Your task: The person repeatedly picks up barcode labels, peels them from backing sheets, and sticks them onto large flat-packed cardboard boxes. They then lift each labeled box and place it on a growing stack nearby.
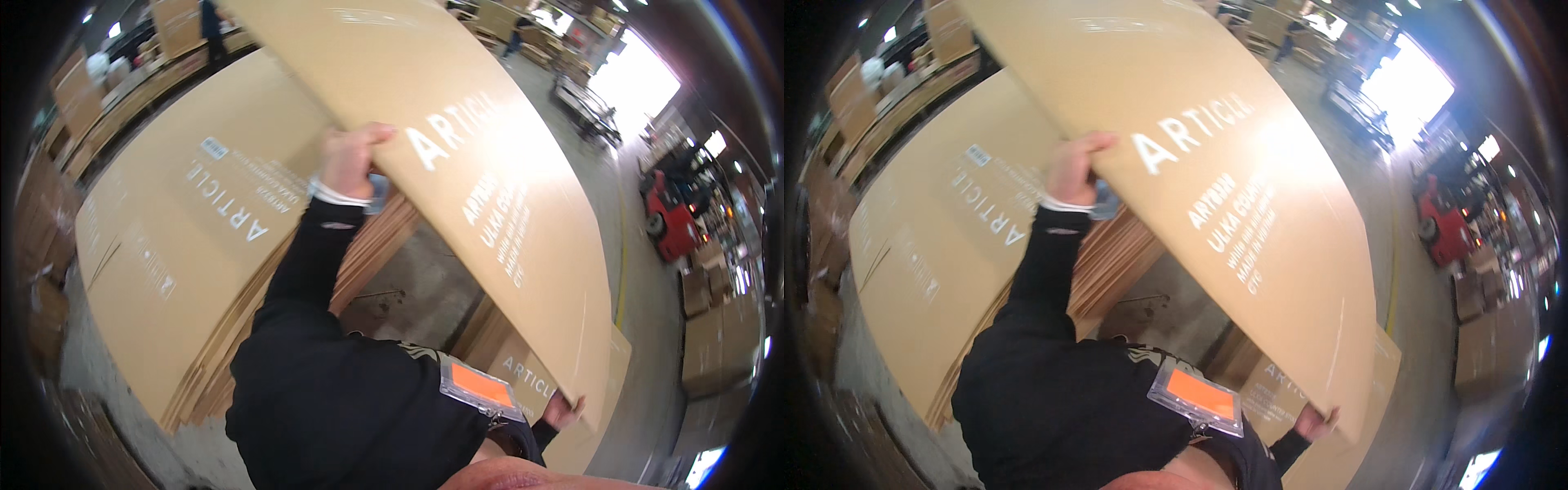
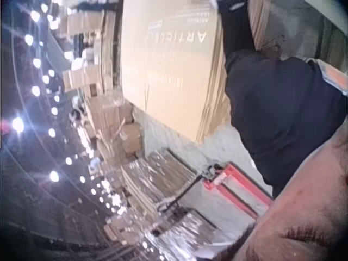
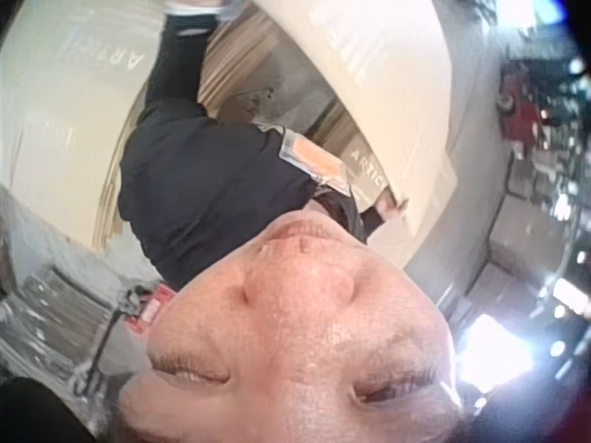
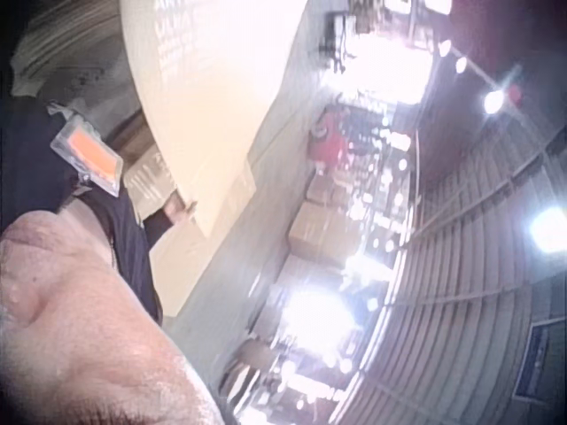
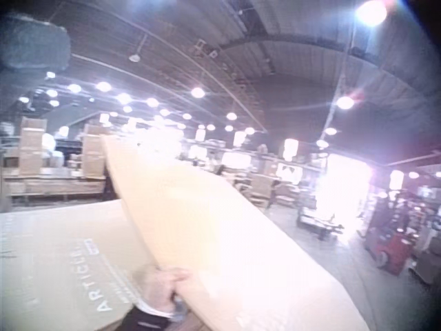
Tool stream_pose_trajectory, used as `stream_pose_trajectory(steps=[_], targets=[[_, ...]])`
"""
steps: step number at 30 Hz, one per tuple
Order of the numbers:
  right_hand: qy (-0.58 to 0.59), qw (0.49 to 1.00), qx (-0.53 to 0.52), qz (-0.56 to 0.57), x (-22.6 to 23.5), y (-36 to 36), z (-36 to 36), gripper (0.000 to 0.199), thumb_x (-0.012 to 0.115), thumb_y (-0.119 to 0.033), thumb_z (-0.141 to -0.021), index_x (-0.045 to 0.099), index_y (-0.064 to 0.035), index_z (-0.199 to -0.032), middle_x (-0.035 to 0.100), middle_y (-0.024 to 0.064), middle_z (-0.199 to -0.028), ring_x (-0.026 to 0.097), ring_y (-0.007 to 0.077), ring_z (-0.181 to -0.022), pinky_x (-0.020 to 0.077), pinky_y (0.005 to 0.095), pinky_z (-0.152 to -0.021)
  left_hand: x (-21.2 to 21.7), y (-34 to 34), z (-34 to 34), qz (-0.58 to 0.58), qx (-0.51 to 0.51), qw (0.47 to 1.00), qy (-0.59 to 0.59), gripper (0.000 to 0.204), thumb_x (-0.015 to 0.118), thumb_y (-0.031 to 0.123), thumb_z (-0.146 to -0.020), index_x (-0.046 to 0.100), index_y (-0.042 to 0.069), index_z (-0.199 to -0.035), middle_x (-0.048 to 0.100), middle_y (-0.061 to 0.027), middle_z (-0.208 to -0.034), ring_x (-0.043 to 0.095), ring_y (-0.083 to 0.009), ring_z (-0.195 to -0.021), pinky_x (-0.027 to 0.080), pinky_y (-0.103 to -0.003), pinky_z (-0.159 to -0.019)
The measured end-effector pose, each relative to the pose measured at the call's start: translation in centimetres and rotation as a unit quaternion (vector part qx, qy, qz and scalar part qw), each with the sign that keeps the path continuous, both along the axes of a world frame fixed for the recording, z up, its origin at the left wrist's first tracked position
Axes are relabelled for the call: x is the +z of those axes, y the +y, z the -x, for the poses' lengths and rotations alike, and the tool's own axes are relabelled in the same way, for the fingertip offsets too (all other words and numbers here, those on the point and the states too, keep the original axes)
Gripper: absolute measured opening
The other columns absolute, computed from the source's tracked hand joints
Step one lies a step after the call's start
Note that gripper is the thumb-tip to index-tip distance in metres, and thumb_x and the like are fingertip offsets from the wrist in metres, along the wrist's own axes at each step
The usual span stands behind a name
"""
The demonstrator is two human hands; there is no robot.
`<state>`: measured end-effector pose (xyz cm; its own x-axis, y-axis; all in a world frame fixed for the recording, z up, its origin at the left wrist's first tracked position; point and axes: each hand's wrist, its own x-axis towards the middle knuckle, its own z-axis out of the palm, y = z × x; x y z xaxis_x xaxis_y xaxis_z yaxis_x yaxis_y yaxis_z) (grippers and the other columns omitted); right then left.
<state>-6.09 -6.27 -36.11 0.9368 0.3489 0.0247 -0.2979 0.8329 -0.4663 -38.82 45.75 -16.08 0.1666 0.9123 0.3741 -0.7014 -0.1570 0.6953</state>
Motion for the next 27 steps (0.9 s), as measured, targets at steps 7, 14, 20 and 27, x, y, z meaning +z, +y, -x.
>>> stream_pose_trajectory(steps=[7,14,20,27], targets=[[-0.109,0.921,0.364,0.086,6.2,29.5,-9.3,0.047,0.050,-0.022,-0.095,0.044,0.0009,-0.135,0.053,0.0171,-0.136,0.051,0.0298,-0.125,0.0390,0.0464,-0.107,-5.5,-3.9,19.3,0.158,0.272,0.948,-0.054,0.019,0.063,0.008,-0.083,0.064,-0.001,-0.100,0.067,-0.0097,-0.096,0.065,-0.0207,-0.092,0.052,-0.034,-0.081],[-0.025,0.873,0.439,0.209,4.4,62.9,-0.8,0.030,0.053,-0.004,-0.091,0.053,0.0012,-0.120,0.062,0.0128,-0.115,0.064,0.0273,-0.104,0.0549,0.0409,-0.088,-19.7,-8.4,25.5,0.325,0.343,0.856,-0.211,0.030,0.063,0.010,-0.088,0.056,0.007,-0.117,0.064,-0.0065,-0.112,0.062,-0.0233,-0.104,0.056,-0.039,-0.079],[-0.047,0.865,0.394,0.308,0.9,74.2,3.6,0.030,0.057,-0.006,-0.092,0.052,0.0019,-0.120,0.064,0.0141,-0.108,0.064,0.0325,-0.099,0.0547,0.0490,-0.086,-24.6,-9.7,21.9,0.400,0.310,0.800,-0.323,0.031,0.058,0.010,-0.092,0.057,0.007,-0.123,0.059,-0.0121,-0.128,0.055,-0.0313,-0.119,0.046,-0.053,-0.100],[-0.137,0.805,0.548,0.178,2.1,73.6,3.3,0.042,0.051,-0.024,-0.098,0.042,0.0000,-0.131,0.059,0.0202,-0.122,0.063,0.0330,-0.104,0.0546,0.0453,-0.088,-23.9,-8.2,23.5,0.280,0.319,0.876,-0.229,0.034,0.057,0.009,-0.092,0.052,0.004,-0.126,0.058,-0.0143,-0.128,0.054,-0.0329,-0.119,0.048,-0.055,-0.098]])
